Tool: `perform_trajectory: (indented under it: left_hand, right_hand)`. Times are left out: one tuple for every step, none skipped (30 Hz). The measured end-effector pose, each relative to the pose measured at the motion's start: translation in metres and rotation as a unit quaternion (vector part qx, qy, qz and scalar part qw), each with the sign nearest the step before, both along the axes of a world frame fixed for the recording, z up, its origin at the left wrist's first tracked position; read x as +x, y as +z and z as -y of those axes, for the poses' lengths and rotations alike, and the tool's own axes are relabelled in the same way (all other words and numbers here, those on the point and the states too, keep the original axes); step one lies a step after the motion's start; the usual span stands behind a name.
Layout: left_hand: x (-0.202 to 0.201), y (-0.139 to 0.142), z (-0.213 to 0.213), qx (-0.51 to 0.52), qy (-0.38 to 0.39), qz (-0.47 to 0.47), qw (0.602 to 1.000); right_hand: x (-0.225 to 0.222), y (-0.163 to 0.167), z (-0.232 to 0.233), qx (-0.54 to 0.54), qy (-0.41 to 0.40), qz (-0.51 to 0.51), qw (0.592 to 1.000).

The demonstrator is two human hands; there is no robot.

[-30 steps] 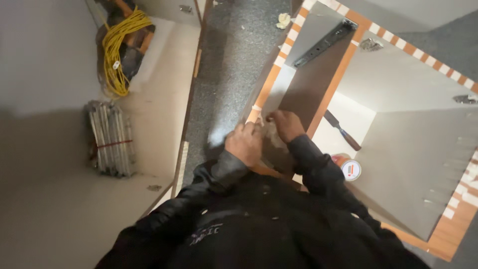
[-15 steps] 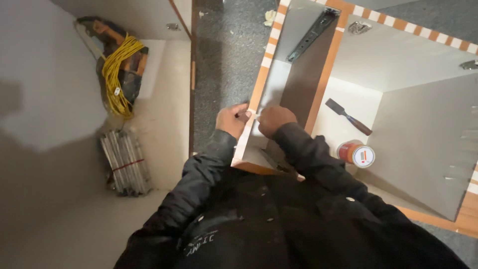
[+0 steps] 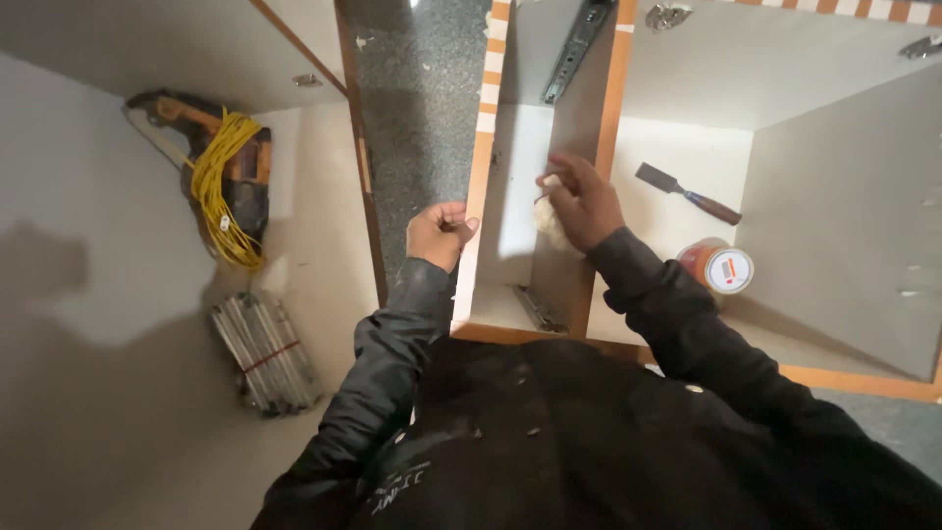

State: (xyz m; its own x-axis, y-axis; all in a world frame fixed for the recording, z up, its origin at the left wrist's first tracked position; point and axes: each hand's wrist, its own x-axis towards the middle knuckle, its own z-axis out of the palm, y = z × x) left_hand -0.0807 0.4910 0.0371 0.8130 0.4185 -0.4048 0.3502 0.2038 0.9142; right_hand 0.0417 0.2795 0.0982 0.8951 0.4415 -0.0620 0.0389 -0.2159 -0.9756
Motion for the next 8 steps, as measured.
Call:
perform_trajectory:
  left_hand:
    - [-0.002,-0.002,0.002,0.028,0.004,-0.001,1.000]
    - [-0.004,-0.004,0.005,0.056,0.011,-0.001,0.998]
    - [-0.003,-0.005,0.003,0.087,0.017,-0.002,0.996]
    - [-0.004,-0.006,-0.001,0.084,0.012,-0.013,0.996]
    - [-0.007,-0.008,-0.004,0.080,0.006,-0.028,0.996]
    - [-0.011,-0.010,-0.004,0.074,-0.002,-0.043,0.996]
    - [-0.013,-0.011,-0.004,0.078,-0.004,-0.040,0.996]
    - [-0.012,-0.012,-0.006,0.082,-0.008,-0.035,0.996]
  right_hand:
    - [-0.002,-0.004,0.004,0.061,-0.009,-0.065,0.996]
    - [-0.001,-0.008,0.008,0.088,-0.017,-0.086,0.992]
    - [0.000,-0.011,0.010,0.118,-0.024,-0.107,0.987]
    - [-0.002,-0.016,0.010,0.149,-0.033,-0.130,0.980]
    - [-0.007,-0.021,0.011,0.144,-0.024,-0.125,0.981]
    - [-0.011,-0.026,0.015,0.139,-0.017,-0.119,0.983]
    - [-0.012,-0.027,0.020,0.133,-0.011,-0.112,0.985]
    - [-0.012,-0.034,0.007,0.138,-0.022,-0.114,0.984]
